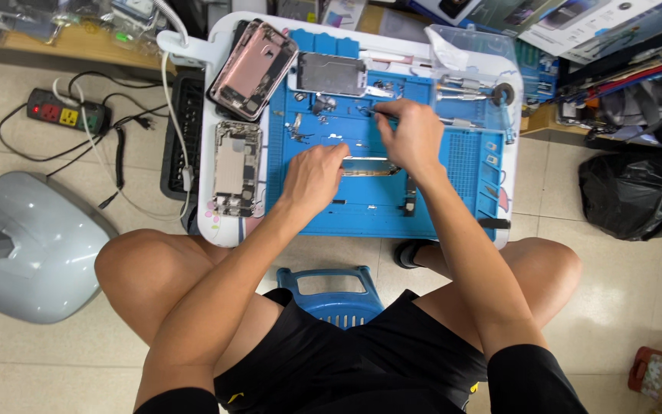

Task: The person disassembles a smartphone on a blue work mat, removes small components with tweezers, and uses a screwdriver to tighten screws on the back cover. The person handles the phone chassis, screws, and internal parts throughout the process.

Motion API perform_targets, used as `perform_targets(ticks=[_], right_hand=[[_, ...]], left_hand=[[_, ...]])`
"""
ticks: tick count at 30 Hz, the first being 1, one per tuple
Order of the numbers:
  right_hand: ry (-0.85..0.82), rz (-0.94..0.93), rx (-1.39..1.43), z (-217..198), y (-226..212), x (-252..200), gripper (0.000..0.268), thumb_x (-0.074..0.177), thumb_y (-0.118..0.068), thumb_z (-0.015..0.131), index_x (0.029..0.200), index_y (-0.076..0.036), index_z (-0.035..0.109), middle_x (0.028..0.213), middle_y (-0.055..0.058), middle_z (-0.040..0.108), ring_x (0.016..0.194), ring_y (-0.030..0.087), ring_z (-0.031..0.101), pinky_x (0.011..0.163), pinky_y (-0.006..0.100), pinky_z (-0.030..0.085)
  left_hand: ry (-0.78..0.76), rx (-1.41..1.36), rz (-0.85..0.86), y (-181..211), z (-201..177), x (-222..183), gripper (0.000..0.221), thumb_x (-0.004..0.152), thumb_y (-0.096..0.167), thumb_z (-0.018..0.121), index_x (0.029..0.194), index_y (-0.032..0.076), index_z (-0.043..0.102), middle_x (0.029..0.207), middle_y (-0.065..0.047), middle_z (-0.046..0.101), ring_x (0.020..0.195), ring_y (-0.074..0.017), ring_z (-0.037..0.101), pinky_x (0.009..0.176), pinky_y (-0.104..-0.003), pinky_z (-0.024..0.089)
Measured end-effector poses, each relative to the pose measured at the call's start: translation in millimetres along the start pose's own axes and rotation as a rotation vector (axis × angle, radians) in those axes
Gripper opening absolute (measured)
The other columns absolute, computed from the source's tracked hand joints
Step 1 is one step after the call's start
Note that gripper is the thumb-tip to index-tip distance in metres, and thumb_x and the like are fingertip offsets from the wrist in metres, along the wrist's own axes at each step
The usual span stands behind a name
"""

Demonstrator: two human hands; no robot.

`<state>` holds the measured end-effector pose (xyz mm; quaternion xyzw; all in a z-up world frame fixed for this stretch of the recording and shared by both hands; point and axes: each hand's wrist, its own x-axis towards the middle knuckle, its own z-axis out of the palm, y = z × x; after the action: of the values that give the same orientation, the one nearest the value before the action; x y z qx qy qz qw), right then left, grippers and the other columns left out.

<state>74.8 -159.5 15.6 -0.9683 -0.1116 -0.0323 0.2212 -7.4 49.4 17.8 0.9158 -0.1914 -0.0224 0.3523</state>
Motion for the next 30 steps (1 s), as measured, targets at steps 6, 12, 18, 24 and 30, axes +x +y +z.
perform_targets(ticks=[6,12,18,24,30], right_hand=[[0.017,-0.077,-0.031,-9,-4,-1,0.016,0.093,-0.019,0.073,0.105,-0.024,0.082,0.086,0.001,0.076,0.085,0.029,0.073,0.073,0.042,0.06],[0.066,-0.152,0.09,-37,-16,-21,0.014,0.096,-0.016,0.073,0.106,-0.019,0.082,0.085,0.002,0.075,0.08,0.023,0.069,0.07,0.037,0.056],[0.028,-0.203,0.287,-71,-12,-61,0.013,0.096,-0.009,0.074,0.105,-0.013,0.082,0.089,0.007,0.078,0.084,0.027,0.071,0.071,0.037,0.056],[-0.027,-0.264,0.362,-69,-14,-89,0.013,0.092,-0.003,0.075,0.101,-0.009,0.082,0.088,0.009,0.079,0.083,0.028,0.072,0.07,0.036,0.055],[0.0,-0.383,0.158,-43,-18,-89,0.009,0.092,-0.005,0.076,0.097,-0.012,0.081,0.085,0.003,0.076,0.078,0.022,0.07,0.064,0.031,0.054]], left_hand=[[-0.041,0.03,-0.002,-3,1,6,0.025,0.086,-0.007,0.072,0.109,0.002,0.071,0.086,-0.014,0.074,0.083,-0.0352,0.076,0.076,-0.048,0.062],[-0.053,0.056,0.003,-1,3,7,0.025,0.086,-0.007,0.072,0.11,0.002,0.072,0.087,-0.014,0.075,0.085,-0.0334,0.076,0.077,-0.046,0.062],[-0.03,0.104,0.055,5,-2,10,0.018,0.083,0.004,0.08,0.099,0.002,0.072,0.083,-0.013,0.072,0.082,-0.0334,0.075,0.074,-0.046,0.061],[-0.084,0.048,0.038,2,-1,12,0.022,0.086,-0.005,0.073,0.107,0.001,0.073,0.086,-0.014,0.072,0.084,-0.033,0.074,0.078,-0.045,0.061],[-0.142,-0.008,0.031,-9,0,15,0.031,0.086,-0.009,0.072,0.116,0.001,0.071,0.091,-0.014,0.073,0.091,-0.0353,0.074,0.082,-0.047,0.06]])
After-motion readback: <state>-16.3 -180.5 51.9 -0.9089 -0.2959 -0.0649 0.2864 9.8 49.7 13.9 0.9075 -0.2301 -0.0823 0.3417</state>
